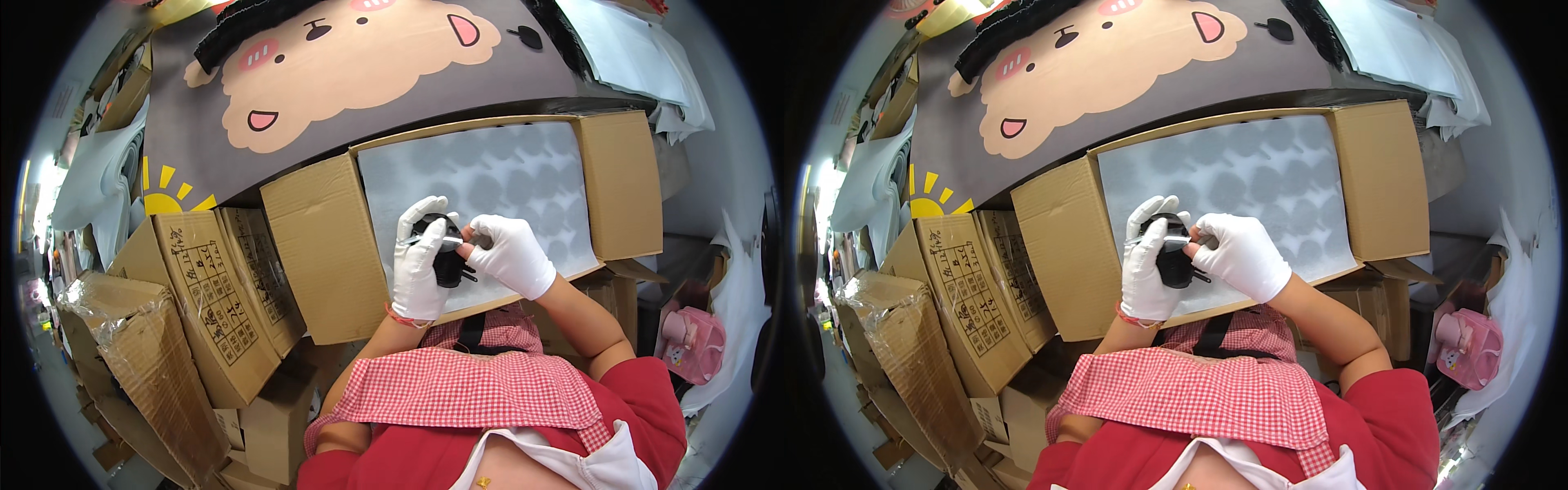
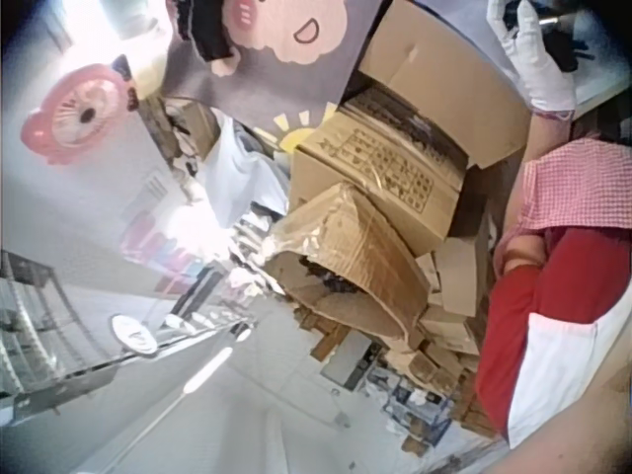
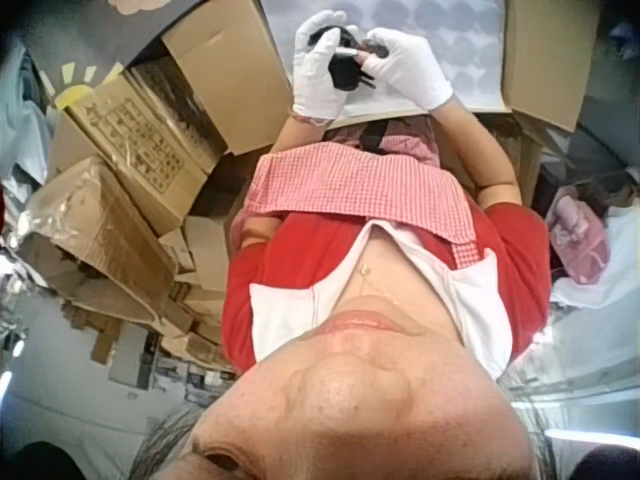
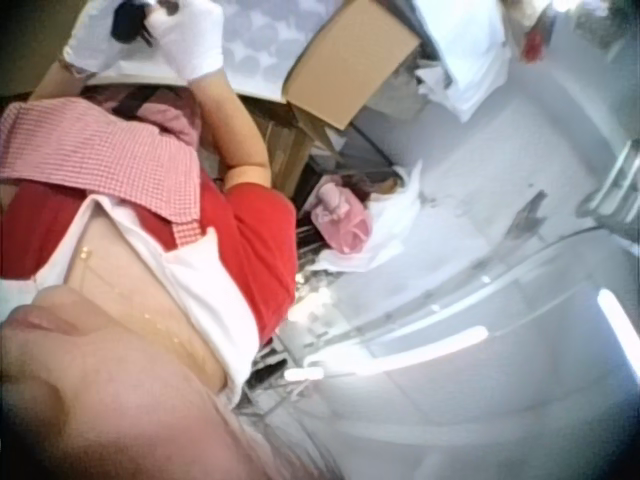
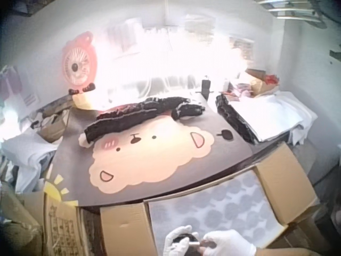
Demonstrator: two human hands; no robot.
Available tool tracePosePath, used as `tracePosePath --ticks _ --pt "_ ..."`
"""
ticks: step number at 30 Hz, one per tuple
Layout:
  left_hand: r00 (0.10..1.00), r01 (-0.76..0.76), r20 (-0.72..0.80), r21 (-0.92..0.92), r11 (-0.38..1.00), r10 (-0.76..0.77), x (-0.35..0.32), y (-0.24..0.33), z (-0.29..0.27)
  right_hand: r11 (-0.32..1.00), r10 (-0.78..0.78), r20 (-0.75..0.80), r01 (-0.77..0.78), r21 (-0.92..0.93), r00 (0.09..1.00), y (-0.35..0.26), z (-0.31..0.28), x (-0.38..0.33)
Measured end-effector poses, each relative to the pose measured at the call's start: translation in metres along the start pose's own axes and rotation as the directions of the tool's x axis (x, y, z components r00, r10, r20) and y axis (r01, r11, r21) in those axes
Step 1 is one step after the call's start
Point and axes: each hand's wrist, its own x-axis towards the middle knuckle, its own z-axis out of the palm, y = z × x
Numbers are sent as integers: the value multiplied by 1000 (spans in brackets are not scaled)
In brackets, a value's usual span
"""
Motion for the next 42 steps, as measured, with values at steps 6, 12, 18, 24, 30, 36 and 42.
tracePosePath --ticks 6,12,18,24,30,36,42 --pt "995 89 -39 -37 995 -90 -5 4 -14 960 3 228 61 -275 974 -13 -11 14" --pt "908 420 157 -363 832 -389 -1 32 -9 854 -431 74 433 -288 899 -38 -1 23" --pt "775 632 451 -566 529 -444 3 24 -26 799 -557 55 553 -236 829 -42 1 24" --pt "957 256 236 -402 879 -171 -4 17 -10 875 -475 -156 446 -188 866 -21 -3 1" --pt "993 121 48 -443 888 -112 -4 -4 3 995 -104 -50 104 -6 993 -22 7 -1" --pt "1000 -10 -28 -169 986 5 -7 -6 2 987 58 -5 -57 149 998 -7 8 -6" --pt "970 195 107 190 962 -217 3 3 -22 962 130 171 -82 -259 977 10 -8 15"
